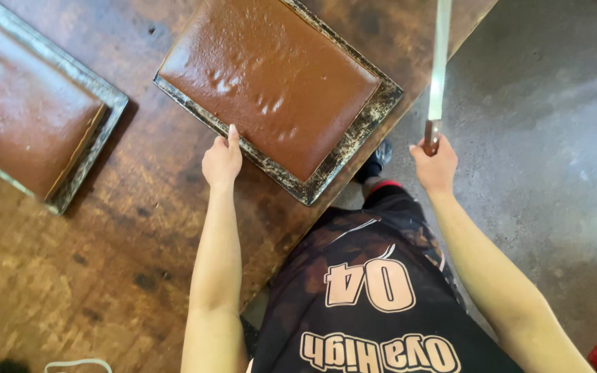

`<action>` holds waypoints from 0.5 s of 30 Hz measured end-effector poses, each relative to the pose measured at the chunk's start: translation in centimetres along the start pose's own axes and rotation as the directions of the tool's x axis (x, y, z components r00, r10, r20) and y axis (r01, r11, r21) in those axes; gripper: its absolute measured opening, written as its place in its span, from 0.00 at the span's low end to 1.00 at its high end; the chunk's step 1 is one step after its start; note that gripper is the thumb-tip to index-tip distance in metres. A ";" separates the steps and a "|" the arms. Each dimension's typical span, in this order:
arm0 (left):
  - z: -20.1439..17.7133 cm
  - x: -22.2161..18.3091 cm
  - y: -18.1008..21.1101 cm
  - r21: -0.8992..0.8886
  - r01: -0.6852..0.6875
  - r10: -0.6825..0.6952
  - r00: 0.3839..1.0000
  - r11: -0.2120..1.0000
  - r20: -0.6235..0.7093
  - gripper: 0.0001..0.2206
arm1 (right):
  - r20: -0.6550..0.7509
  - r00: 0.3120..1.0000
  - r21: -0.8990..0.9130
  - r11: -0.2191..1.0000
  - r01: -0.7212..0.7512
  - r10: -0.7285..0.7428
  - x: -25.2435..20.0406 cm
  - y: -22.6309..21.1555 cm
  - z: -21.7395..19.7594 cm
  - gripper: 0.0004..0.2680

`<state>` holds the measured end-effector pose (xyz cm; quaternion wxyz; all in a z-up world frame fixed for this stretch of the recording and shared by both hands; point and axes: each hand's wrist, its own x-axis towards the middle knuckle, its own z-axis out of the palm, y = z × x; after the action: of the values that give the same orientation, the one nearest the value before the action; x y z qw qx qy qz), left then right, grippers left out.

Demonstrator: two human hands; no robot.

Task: The person slices a tray of baked brownies into squares using a long knife, using their other hand to steady the tray and guide the cuts.

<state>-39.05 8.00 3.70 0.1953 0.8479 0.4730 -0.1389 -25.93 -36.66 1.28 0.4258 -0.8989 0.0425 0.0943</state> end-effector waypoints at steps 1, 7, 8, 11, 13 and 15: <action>0.3 0.6 1.7 -0.005 0.000 0.000 1.000 1.000 0.002 0.33 | -0.001 1.000 -0.004 1.000 0.002 -0.002 1.2 0.7 -0.4 0.08; 2.8 2.6 10.4 -0.047 0.043 -0.045 0.998 0.998 -0.038 0.32 | 0.038 0.964 0.158 0.954 0.254 -0.263 10.4 -0.7 -1.4 0.12; 3.2 2.7 11.8 -0.066 0.061 -0.063 0.998 0.996 -0.027 0.32 | 0.106 0.954 0.173 0.950 0.259 -0.279 12.2 -2.1 -1.4 0.12; 3.6 3.5 15.9 -0.114 0.115 -0.118 0.993 0.987 -0.025 0.31 | 0.368 0.908 0.248 0.962 0.109 -0.198 17.9 -7.7 -0.4 0.13; 3.8 3.1 17.9 -0.134 0.152 -0.155 0.988 0.979 -0.018 0.32 | 0.561 0.823 0.247 0.967 -0.068 -0.085 20.5 -11.1 1.0 0.14; 3.7 2.1 19.5 -0.200 0.221 -0.228 0.974 0.955 -0.012 0.30 | 0.709 0.625 0.304 0.942 0.145 -0.325 22.7 -13.9 3.0 0.11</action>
<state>-21.42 -1.39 3.46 0.2532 0.7673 0.5810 -0.0979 -1.92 -25.42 5.32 0.5090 -0.7246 -0.2456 0.3944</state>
